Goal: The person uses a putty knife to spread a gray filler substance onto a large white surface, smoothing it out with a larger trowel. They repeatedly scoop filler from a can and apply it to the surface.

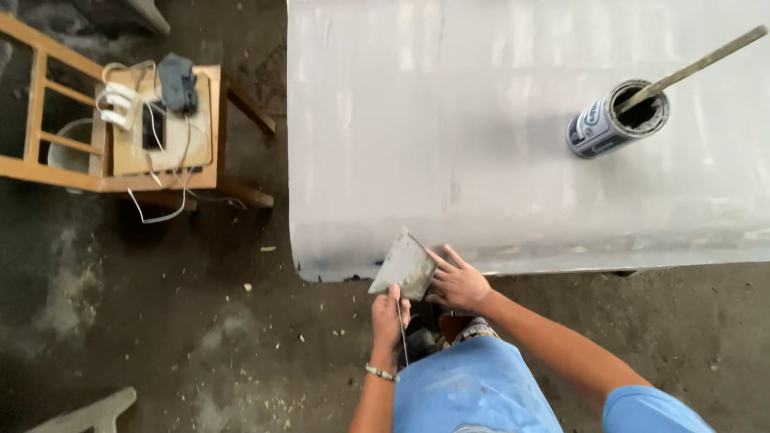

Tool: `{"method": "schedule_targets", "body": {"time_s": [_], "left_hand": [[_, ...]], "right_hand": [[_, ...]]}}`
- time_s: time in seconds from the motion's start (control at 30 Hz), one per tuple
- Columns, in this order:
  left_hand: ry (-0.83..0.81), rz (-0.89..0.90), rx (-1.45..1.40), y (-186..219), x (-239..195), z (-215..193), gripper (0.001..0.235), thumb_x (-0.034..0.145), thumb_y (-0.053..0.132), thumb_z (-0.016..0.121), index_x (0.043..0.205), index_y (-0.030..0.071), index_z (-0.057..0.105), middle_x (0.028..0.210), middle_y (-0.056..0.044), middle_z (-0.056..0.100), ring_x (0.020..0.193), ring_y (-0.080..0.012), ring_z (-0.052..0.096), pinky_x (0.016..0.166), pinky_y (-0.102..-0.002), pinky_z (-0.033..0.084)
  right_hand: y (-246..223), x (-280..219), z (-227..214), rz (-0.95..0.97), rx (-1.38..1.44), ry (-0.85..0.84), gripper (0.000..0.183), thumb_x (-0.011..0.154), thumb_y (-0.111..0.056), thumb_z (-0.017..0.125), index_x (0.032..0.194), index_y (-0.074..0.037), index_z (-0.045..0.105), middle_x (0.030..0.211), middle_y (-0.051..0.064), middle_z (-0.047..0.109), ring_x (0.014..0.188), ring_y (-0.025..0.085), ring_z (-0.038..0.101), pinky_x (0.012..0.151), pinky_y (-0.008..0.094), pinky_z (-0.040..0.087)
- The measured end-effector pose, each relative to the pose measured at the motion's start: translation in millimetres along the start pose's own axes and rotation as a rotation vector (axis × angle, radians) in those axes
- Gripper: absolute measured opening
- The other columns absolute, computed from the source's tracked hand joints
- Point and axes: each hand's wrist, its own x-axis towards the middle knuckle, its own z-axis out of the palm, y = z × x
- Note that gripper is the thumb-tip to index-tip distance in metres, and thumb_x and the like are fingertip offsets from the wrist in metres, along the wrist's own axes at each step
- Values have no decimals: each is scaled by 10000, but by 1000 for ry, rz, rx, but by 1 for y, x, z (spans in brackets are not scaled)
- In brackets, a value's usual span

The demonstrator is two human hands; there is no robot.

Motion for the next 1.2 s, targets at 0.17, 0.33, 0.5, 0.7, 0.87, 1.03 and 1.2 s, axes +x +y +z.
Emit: {"method": "schedule_targets", "body": {"time_s": [0.17, 0.33, 0.5, 0.7, 0.87, 1.03, 1.2], "left_hand": [[33, 19, 2, 0, 4, -11, 575, 1004, 490, 583, 620, 62, 602, 473, -25, 532, 374, -109, 467, 385, -268, 347], [-21, 70, 33, 10, 0, -9, 604, 1011, 518, 564, 625, 57, 626, 483, -23, 552, 393, -103, 492, 405, -254, 377], [15, 23, -43, 4, 12, 14, 509, 996, 466, 597, 660, 85, 577, 521, -30, 583, 388, -116, 484, 384, -276, 365], [-34, 33, -16, 11, 18, 20, 590, 1017, 491, 561, 630, 50, 620, 477, -32, 531, 369, -116, 461, 380, -269, 352], [-59, 49, 38, 21, 30, 10, 598, 1004, 492, 561, 615, 43, 634, 451, -35, 533, 365, -122, 483, 382, -270, 364], [-40, 59, 10, 28, 33, 12, 609, 1025, 504, 574, 622, 49, 625, 479, -13, 536, 389, -97, 466, 395, -251, 340], [-91, 33, -42, 38, 41, 19, 530, 985, 483, 589, 654, 69, 612, 505, -35, 573, 375, -112, 469, 372, -273, 344]], "right_hand": [[71, 23, -69, 362, 96, 135, 756, 986, -548, 388, 1573, -98, 233, 1649, 104, 244, 1517, 293, 179, 1197, 587, 169], [57, 41, -110, 598, 227, 107, 791, 1040, -593, 255, 1604, -49, 144, 1690, 119, 136, 1555, 278, 98, 1224, 558, 95], [65, 42, -123, 241, 84, -26, 805, 1009, -561, 301, 1623, -77, 108, 1705, 113, 127, 1567, 248, 110, 1251, 526, 109], [30, 39, -59, 365, -10, 148, 774, 1028, -517, 298, 1610, -28, 152, 1691, 145, 166, 1557, 270, 134, 1233, 474, 134], [78, 59, -103, 321, 163, 184, 738, 1019, -489, 354, 1576, -40, 174, 1679, 115, 160, 1550, 264, 133, 1235, 508, 115], [38, 75, -23, 469, 86, 523, 702, 956, -387, 493, 1527, -17, 318, 1623, 162, 304, 1517, 331, 268, 1217, 582, 167], [38, 40, -16, 47, 519, 488, 926, 703, -431, 583, 1520, -40, 387, 1544, 147, 420, 1467, 333, 322, 1220, 550, 225]]}}
